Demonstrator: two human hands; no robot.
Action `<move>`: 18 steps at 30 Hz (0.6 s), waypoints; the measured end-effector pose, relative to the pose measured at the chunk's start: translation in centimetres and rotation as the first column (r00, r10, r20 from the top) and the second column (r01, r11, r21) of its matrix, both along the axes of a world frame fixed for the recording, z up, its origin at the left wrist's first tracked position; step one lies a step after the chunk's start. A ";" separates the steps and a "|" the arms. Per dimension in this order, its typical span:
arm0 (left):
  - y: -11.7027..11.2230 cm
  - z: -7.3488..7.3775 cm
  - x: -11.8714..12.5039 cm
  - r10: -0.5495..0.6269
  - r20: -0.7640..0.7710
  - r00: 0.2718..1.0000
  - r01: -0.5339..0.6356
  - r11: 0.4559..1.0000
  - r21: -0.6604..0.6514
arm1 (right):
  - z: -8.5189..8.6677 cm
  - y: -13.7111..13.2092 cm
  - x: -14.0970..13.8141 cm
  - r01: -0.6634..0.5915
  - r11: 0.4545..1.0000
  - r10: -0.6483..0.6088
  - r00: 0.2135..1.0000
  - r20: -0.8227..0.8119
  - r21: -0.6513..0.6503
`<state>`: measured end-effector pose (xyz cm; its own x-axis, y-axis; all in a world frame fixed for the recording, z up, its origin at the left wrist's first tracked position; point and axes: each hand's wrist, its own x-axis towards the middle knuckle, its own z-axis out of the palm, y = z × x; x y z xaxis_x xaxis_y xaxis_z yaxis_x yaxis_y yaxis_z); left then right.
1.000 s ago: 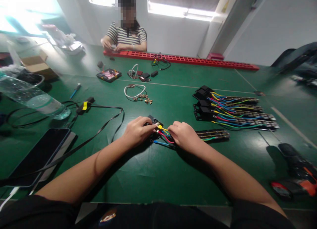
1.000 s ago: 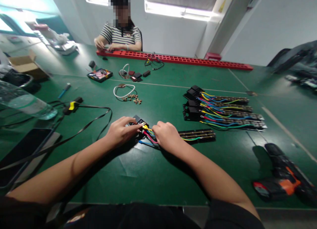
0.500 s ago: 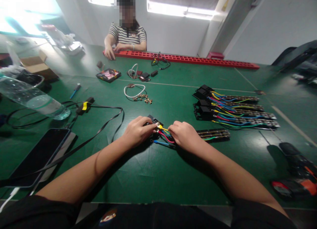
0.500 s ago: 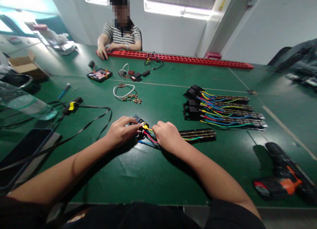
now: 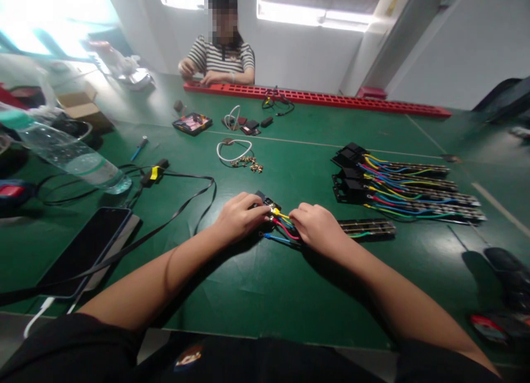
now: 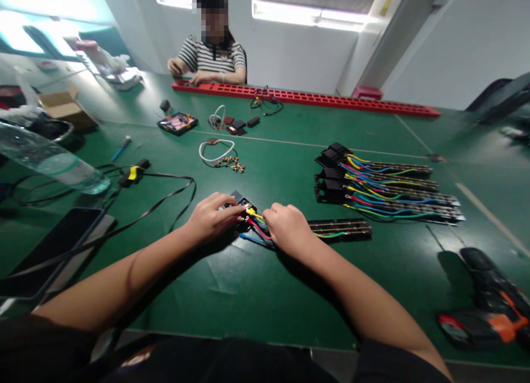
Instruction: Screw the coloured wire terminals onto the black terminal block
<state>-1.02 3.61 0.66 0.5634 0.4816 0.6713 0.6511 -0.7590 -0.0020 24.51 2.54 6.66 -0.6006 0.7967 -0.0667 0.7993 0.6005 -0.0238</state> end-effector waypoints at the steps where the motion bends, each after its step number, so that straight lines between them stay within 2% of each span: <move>1: 0.0 0.0 0.0 0.000 0.004 1.000 0.000 1.000 0.002 | 0.0 0.0 0.0 -0.001 1.000 0.001 1.000 0.004 0.002; 8: -0.1 -0.3 0.3 -0.009 0.025 1.000 0.009 1.000 0.000 | -0.2 -0.3 -0.2 0.001 0.999 -0.002 1.000 0.030 0.052; 18: 0.0 -0.8 0.5 -0.001 0.040 0.999 0.002 1.000 -0.017 | -1.5 -1.0 -0.2 -0.043 0.946 0.031 0.999 0.043 0.321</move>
<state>-0.53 3.60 -0.10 0.5374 0.4921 0.6849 0.6491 -0.7599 0.0367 24.32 1.57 5.18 -0.6323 0.7567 0.1665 0.7728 0.6007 0.2049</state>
